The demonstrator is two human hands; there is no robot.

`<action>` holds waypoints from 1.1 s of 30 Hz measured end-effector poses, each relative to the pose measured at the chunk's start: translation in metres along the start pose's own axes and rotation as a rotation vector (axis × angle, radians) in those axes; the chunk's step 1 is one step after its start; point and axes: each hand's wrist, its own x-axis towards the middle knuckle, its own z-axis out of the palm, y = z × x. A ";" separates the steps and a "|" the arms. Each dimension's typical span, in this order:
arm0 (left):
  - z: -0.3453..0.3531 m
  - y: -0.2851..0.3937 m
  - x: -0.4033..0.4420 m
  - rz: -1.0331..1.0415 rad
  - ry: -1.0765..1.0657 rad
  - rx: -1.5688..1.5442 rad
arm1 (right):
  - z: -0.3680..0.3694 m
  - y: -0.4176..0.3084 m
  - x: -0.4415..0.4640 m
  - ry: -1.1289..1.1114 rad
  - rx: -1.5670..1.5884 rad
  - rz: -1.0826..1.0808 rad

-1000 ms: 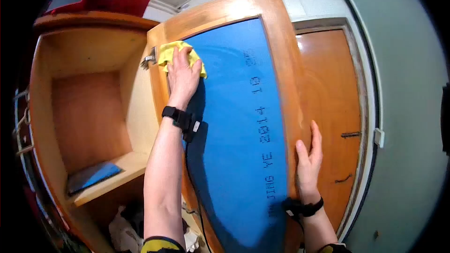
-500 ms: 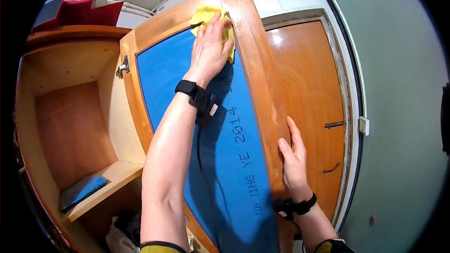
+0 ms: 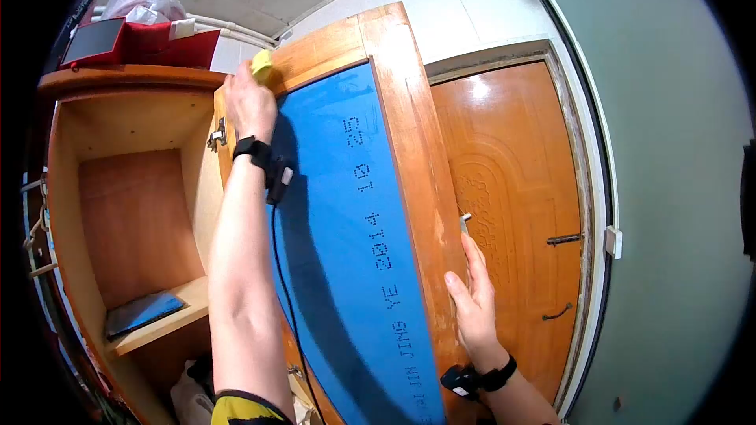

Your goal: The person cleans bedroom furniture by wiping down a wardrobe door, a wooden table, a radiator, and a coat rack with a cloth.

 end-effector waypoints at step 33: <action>-0.196 0.130 -0.434 0.412 -0.965 -0.599 | -0.056 0.044 -0.021 -0.139 0.481 0.281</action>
